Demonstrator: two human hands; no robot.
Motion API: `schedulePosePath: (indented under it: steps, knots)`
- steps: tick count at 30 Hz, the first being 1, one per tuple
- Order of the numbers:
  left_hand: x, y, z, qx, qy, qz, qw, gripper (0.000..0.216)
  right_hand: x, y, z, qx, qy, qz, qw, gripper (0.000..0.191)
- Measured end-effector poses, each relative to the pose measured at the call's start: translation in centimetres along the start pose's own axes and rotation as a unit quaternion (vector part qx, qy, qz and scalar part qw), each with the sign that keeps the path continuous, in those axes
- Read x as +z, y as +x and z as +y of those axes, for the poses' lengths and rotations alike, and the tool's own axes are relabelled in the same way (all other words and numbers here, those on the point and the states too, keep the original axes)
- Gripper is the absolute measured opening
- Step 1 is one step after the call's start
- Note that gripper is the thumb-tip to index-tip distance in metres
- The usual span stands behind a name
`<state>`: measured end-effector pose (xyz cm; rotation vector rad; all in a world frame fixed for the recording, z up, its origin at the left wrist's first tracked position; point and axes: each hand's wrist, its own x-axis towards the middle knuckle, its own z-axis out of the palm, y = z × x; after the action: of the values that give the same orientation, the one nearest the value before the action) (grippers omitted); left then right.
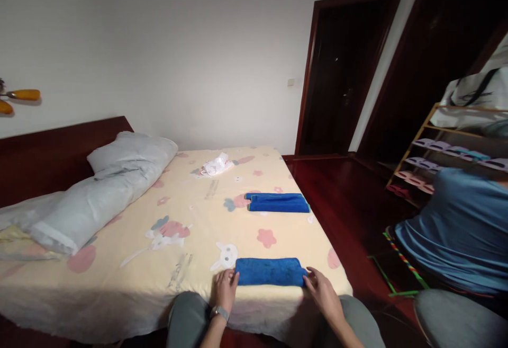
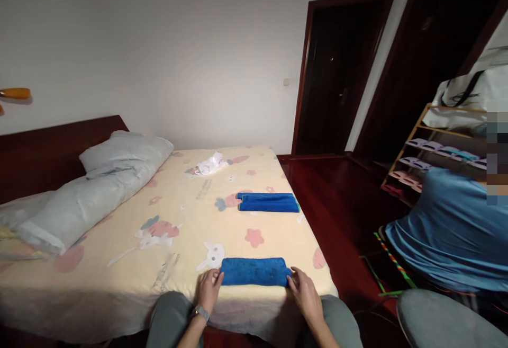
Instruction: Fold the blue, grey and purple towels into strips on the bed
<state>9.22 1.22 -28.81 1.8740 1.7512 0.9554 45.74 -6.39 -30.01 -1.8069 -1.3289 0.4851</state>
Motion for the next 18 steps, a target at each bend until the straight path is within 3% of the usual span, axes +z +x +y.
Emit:
schedulePosePath:
  steps: [2,4,6,8,11,14,18]
  knots:
    - [-0.2,-0.4,0.3,0.028,0.014,0.021,0.999,0.039,0.1,0.2,-0.4,-0.059,-0.037,0.070,0.995,0.041]
    - [-0.4,-0.8,1.1,0.081,0.042,0.024,0.996,0.043,0.4,0.1,-1.0,-0.122,-0.063,0.086,0.987,0.035]
    - [-0.4,-1.1,2.2,0.179,0.095,-0.008,0.979,0.042,0.8,-0.1,-1.5,-0.189,-0.097,0.041,0.976,0.036]
    - [-0.1,-1.3,3.3,0.288,0.156,-0.065,0.943,0.044,1.4,-0.5,-1.6,-0.254,-0.140,-0.031,0.956,0.045]
    - [0.5,-1.1,3.5,0.380,0.219,-0.132,0.889,0.061,2.1,-0.7,-1.0,-0.305,-0.185,-0.109,0.928,0.056]
    - [0.7,-0.3,2.1,0.390,0.235,-0.162,0.876,0.069,2.0,-0.4,0.0,-0.284,-0.169,-0.142,0.933,0.056]
    - [-0.3,0.8,0.8,0.300,0.145,-0.198,0.922,0.068,1.1,0.8,0.4,-0.193,-0.065,-0.153,0.967,0.052]
